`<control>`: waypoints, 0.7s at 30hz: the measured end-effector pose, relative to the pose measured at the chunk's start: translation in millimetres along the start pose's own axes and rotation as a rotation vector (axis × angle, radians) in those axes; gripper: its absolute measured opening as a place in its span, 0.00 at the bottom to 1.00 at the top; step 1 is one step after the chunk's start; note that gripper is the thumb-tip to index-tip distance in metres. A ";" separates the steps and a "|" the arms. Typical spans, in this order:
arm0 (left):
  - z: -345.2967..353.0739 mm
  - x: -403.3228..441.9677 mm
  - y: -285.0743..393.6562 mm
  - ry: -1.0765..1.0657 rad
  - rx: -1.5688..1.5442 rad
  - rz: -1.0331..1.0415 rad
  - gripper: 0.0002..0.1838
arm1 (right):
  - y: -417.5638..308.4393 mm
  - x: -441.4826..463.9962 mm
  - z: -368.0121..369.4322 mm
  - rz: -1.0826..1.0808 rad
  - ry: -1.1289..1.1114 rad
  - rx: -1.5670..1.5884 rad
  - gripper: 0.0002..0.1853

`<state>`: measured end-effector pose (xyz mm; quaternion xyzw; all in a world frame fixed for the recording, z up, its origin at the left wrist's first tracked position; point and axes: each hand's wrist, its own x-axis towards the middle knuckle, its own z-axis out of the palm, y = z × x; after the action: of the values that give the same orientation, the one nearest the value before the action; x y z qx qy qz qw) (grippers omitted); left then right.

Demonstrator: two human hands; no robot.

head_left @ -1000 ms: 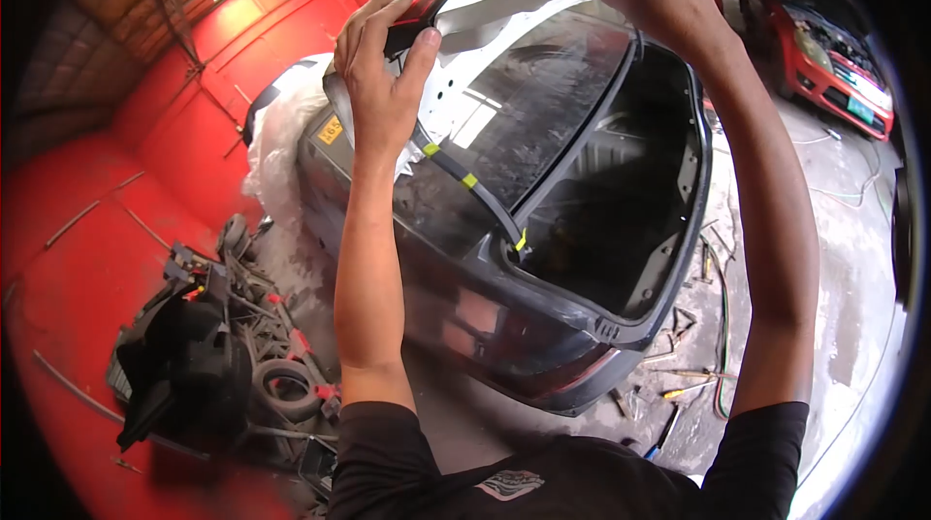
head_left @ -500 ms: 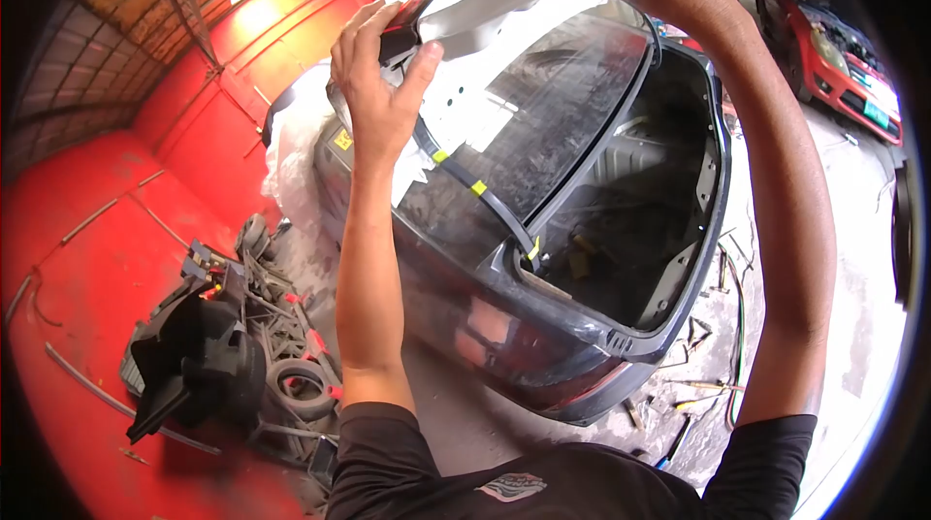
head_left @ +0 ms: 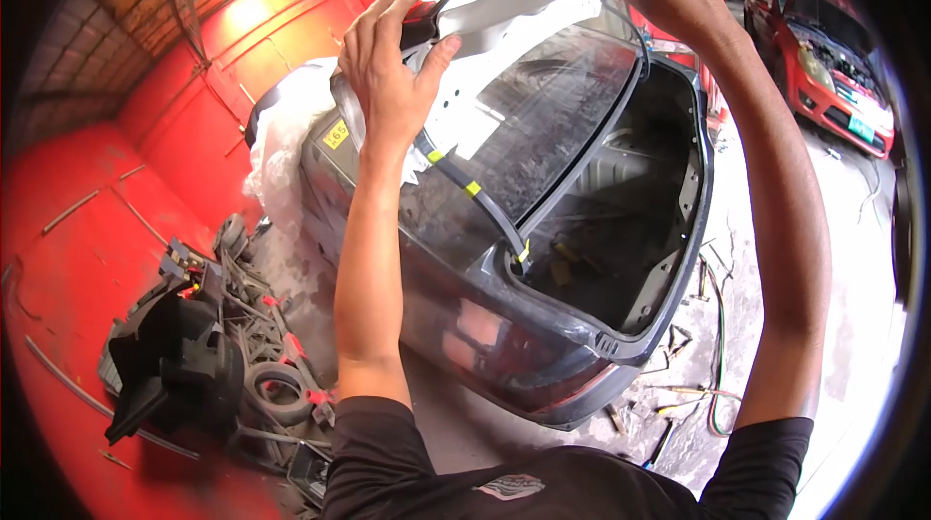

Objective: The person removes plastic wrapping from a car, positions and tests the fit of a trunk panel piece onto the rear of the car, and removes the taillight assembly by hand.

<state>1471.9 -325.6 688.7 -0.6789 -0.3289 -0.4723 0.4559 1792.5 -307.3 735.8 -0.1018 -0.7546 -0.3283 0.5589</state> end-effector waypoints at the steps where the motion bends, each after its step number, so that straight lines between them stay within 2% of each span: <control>1: -1.2 -0.1 -1.0 -0.007 -0.015 -0.008 0.35 | -0.2 -0.2 -2.3 0.013 -0.025 -0.007 0.06; 12: 11.6 -5.0 -2.9 0.056 0.179 0.018 0.35 | -9.7 6.8 -9.6 0.080 -0.102 -0.043 0.07; 18: 9.3 -2.4 -5.6 0.064 0.023 -0.008 0.37 | -6.4 6.2 -8.2 0.070 -0.123 -0.127 0.09; 19: 11.8 -1.9 -5.4 0.092 0.048 0.005 0.37 | 11.5 -8.7 3.9 0.336 -0.171 0.079 0.18; 21: 16.5 -2.6 -5.3 0.147 0.099 0.030 0.37 | 7.6 -6.4 -0.7 0.330 -0.197 0.051 0.17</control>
<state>1472.0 -308.4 685.6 -0.6242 -0.3072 -0.4969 0.5187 1799.3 -300.5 733.0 -0.2414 -0.7870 -0.2014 0.5309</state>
